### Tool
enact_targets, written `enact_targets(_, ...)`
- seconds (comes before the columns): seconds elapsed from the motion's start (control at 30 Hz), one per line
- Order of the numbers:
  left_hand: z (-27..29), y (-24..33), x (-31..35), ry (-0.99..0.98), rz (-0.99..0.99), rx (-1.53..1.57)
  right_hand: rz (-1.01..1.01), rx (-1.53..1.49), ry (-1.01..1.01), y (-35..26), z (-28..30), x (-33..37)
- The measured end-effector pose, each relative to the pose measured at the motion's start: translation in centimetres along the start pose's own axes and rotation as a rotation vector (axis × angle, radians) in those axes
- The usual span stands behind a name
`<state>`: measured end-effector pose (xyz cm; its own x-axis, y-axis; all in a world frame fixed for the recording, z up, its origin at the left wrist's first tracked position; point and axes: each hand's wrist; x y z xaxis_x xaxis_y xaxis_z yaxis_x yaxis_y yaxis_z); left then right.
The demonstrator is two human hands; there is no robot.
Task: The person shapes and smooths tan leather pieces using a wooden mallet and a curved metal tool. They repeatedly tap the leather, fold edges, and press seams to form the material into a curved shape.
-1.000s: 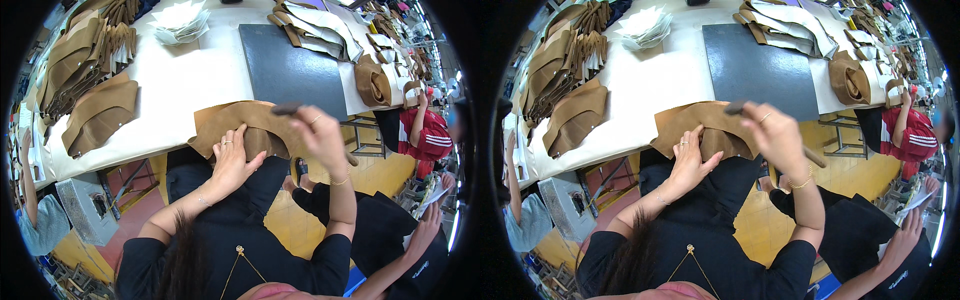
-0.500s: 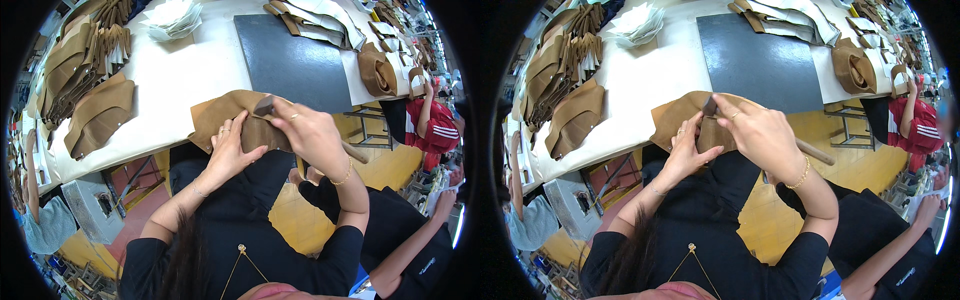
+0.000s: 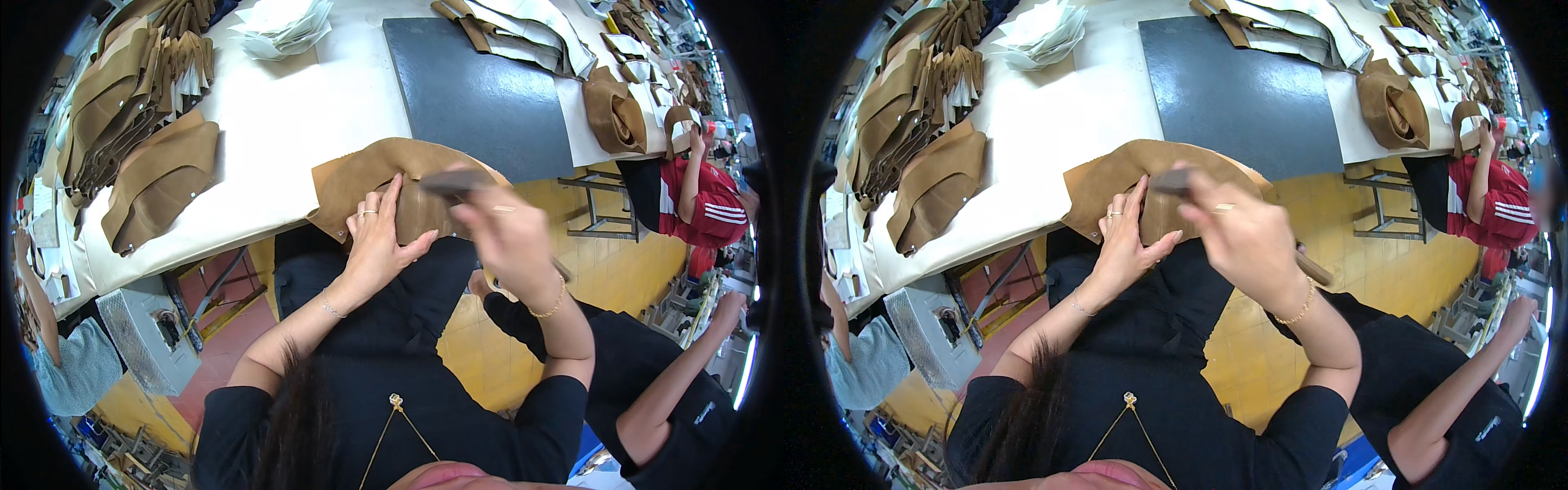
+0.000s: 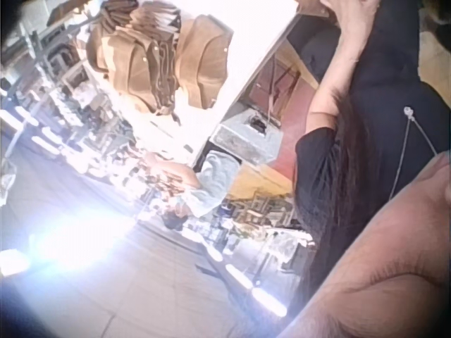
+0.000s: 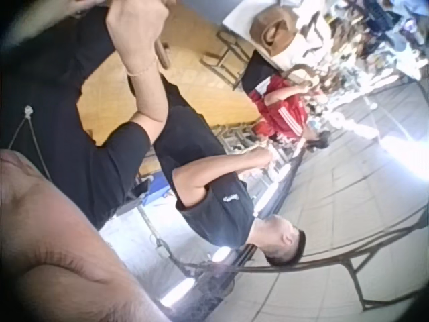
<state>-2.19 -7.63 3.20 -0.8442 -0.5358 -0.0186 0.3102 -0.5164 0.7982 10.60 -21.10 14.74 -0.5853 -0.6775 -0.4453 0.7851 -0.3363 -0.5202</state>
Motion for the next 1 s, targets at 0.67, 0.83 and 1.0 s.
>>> enact_targets(0.67,0.6,-0.7,-0.2,0.005,-0.02,0.113,-0.002,0.205,-0.216,-0.5,-0.9,2.1)
enact_targets(0.83,0.8,-0.6,-0.1,-0.021,0.024,0.102,0.044,-0.001,0.129,-1.7,0.4,1.5)
enact_targets(1.0,1.0,-0.6,-0.4,-0.056,0.049,0.131,0.067,0.332,-0.245,-2.1,-0.2,1.7)
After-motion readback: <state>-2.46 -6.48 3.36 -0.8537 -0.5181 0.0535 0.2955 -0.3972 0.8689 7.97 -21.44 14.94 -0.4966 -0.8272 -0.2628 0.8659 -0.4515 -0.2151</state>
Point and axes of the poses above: each hand's wrist, its own x-axis away from the middle knuckle, its own z-axis out of the back of the hand, y = z × x, and after that the axes turned 14 degrees about y, right-handed
